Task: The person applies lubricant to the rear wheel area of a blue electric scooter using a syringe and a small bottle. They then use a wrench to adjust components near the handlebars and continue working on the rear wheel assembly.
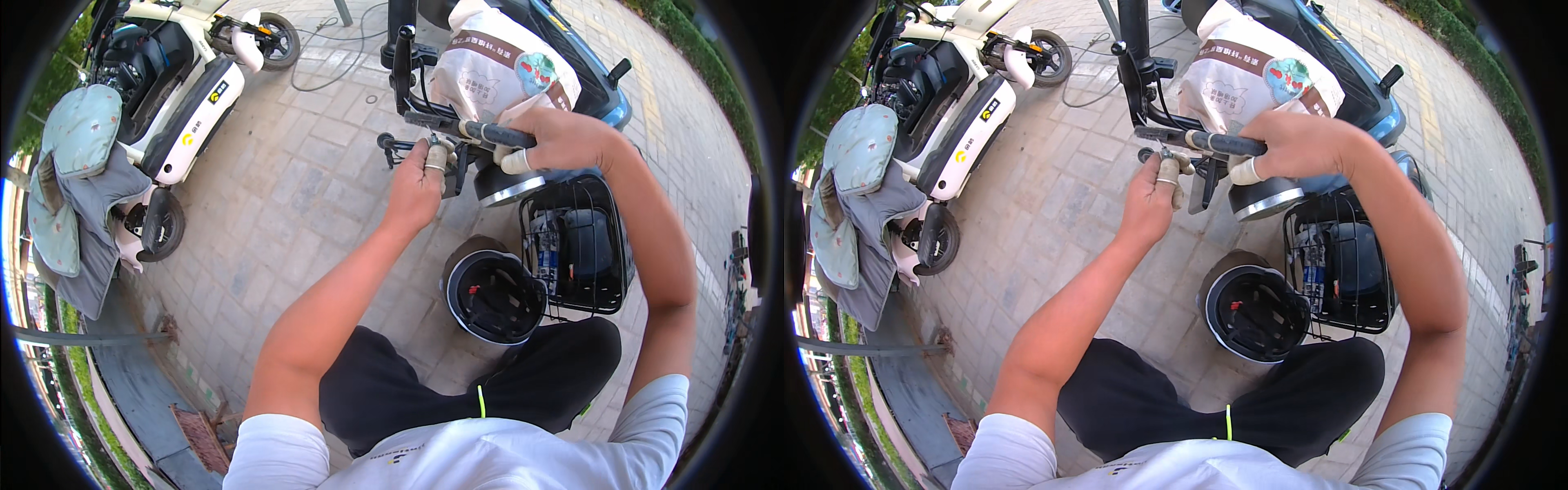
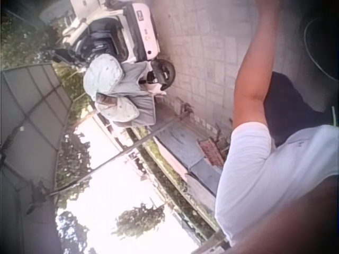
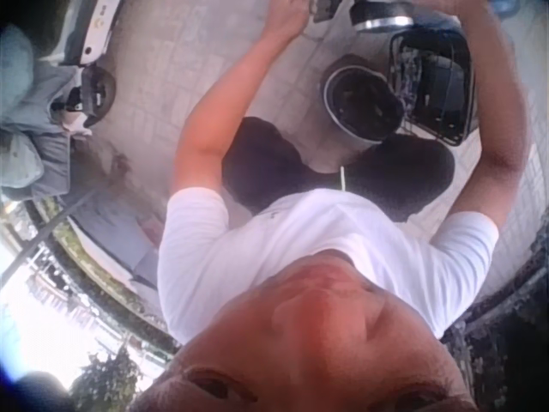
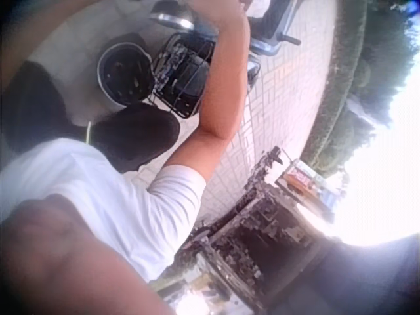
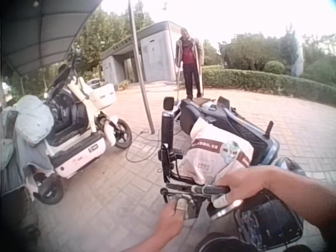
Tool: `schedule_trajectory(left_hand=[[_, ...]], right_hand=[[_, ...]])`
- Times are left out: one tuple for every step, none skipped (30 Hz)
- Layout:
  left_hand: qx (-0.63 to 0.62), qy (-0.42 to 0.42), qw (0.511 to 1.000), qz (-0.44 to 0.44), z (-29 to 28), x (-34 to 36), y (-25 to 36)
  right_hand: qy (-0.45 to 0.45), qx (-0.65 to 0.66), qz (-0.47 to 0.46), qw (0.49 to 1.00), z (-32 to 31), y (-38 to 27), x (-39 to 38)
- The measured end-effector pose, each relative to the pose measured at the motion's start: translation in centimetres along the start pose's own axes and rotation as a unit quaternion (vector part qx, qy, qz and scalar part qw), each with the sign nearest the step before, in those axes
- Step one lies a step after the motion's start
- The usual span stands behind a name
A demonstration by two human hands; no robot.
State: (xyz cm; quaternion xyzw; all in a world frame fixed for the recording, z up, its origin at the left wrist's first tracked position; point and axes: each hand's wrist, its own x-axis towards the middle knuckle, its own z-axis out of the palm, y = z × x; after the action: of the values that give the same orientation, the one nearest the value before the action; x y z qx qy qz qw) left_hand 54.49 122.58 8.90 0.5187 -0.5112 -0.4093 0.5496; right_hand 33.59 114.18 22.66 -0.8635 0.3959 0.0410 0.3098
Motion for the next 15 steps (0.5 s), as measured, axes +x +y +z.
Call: schedule_trajectory(left_hand=[[0.000, 0.005, 1.000, 0.001, 0.0, 0.1, -0.2], [-0.002, 0.004, 1.000, 0.000, 0.0, 0.1, -0.3], [-0.003, 0.003, 1.000, -0.001, 0.1, 0.1, -0.4], [-0.005, 0.002, 1.000, -0.002, 0.1, 0.1, -0.5], [-0.008, -0.002, 1.000, -0.005, 0.1, 0.1, -0.4], [-0.013, -0.008, 1.000, -0.009, 0.2, 0.1, -0.3], [-0.018, -0.014, 1.000, -0.013, 0.4, 0.1, -0.2], [-0.010, -0.014, 1.000, 0.003, 0.3, 0.2, -0.5], [-0.002, -0.014, 1.000, 0.018, 0.2, 0.6, -0.9], [0.006, -0.014, 0.999, 0.034, 0.1, 0.7, -1.2], [-0.004, -0.011, 1.000, 0.027, 0.3, 0.8, -1.1], [-0.013, -0.008, 1.000, 0.020, 0.5, 0.9, -1.1], [-0.022, -0.005, 1.000, 0.013, 0.6, 0.9, -1.0], [-0.020, -0.006, 1.000, 0.015, 0.6, 0.9, -0.9], [-0.018, -0.007, 1.000, 0.016, 0.6, 1.0, -0.8]], right_hand=[[0.001, -0.036, 0.003, 0.999, -0.5, -0.7, 0.1], [0.002, -0.072, 0.007, 0.997, -0.9, -1.3, 0.1], [0.004, -0.107, 0.011, 0.994, -1.3, -2.0, 0.1], [0.005, -0.125, 0.022, 0.992, -1.6, -2.8, -0.2], [0.001, -0.139, 0.031, 0.990, -2.1, -3.9, -0.5], [-0.004, -0.152, 0.042, 0.988, -2.5, -4.7, -0.8], [-0.008, -0.164, 0.053, 0.985, -2.9, -5.4, -1.0], [-0.008, -0.182, 0.072, 0.981, -3.2, -6.0, -1.0], [-0.011, -0.204, 0.080, 0.976, -3.5, -6.7, -1.0], [-0.015, -0.226, 0.088, 0.970, -3.8, -7.5, -0.9], [-0.017, -0.250, 0.099, 0.963, -4.1, -7.9, -1.0], [-0.013, -0.255, 0.089, 0.963, -4.2, -7.9, -0.9], [-0.019, -0.261, 0.085, 0.961, -4.3, -7.9, -0.8], [-0.026, -0.267, 0.080, 0.960, -4.4, -7.7, -0.5], [-0.033, -0.272, 0.075, 0.959, -4.6, -7.6, -0.3]])
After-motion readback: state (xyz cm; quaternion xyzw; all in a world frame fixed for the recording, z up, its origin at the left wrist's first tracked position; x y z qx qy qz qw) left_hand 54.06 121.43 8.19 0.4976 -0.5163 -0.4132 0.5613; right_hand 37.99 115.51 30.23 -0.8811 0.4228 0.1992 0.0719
